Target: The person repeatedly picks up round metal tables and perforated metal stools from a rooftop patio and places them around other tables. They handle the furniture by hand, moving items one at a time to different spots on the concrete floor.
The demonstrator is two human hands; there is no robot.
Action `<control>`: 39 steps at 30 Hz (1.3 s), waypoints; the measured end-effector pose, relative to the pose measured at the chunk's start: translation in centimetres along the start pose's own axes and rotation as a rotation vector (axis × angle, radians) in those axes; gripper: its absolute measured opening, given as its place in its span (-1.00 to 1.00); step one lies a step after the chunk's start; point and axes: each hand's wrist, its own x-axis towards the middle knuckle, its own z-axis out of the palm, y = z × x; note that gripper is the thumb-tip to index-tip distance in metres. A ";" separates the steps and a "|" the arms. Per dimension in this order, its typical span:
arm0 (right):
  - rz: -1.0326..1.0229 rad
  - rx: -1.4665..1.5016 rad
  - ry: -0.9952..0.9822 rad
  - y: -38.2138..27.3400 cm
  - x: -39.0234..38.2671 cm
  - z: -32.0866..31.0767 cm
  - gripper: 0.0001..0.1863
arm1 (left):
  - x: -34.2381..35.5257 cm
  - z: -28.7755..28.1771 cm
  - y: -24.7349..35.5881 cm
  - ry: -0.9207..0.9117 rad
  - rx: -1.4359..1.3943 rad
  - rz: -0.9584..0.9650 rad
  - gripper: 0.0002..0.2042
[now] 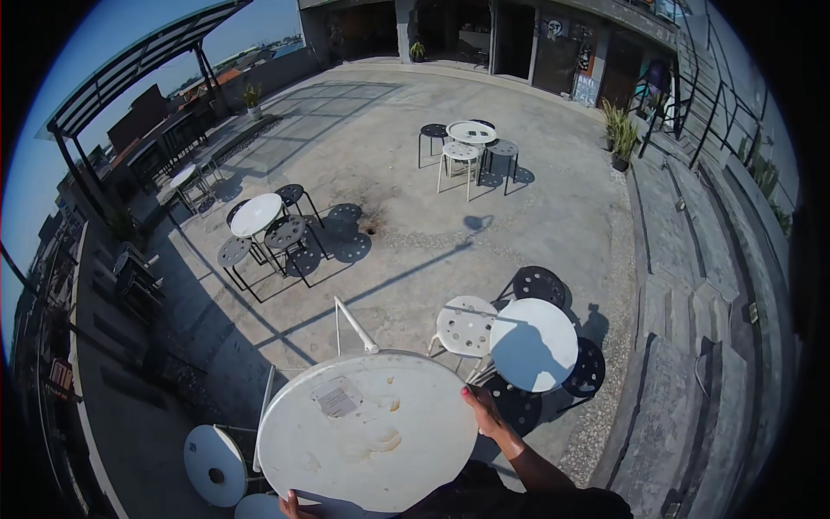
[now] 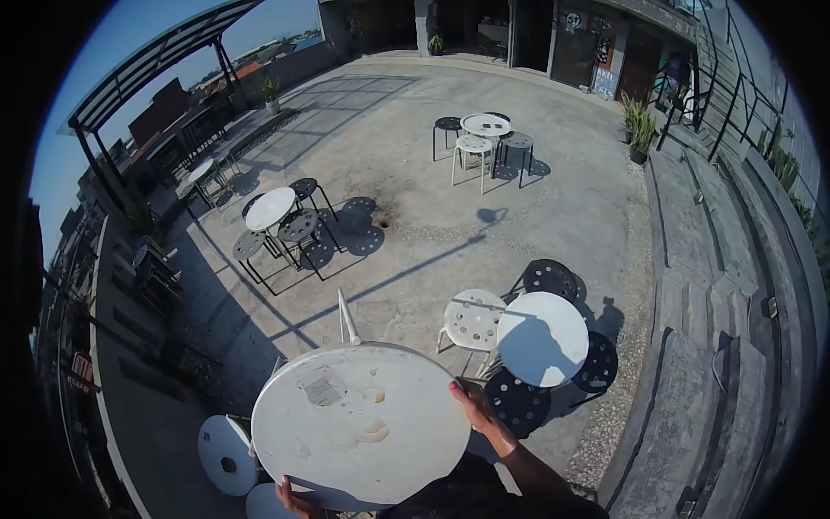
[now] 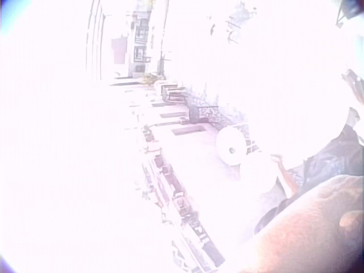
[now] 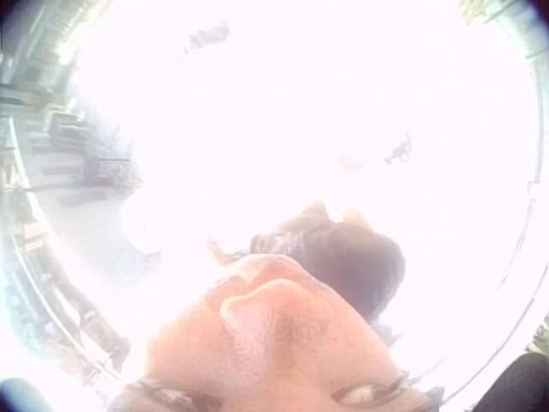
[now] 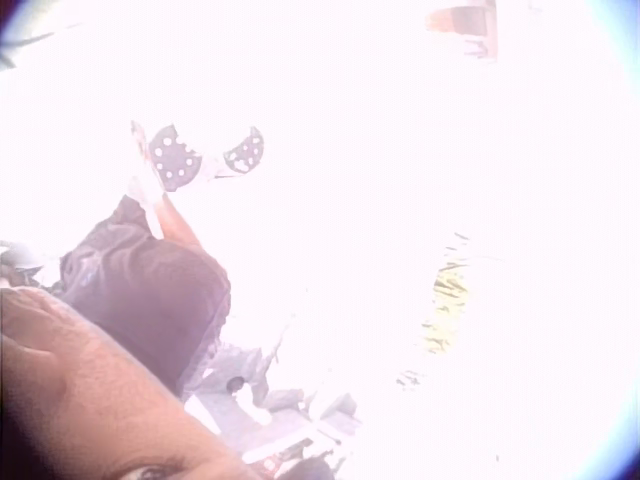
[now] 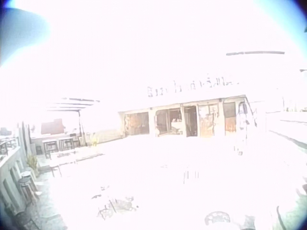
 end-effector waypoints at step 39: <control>0.014 0.288 0.576 -4.5 69.7 4.1 -0.30 | 66.9 56.0 3.8 -0.347 -0.134 -0.493 -0.48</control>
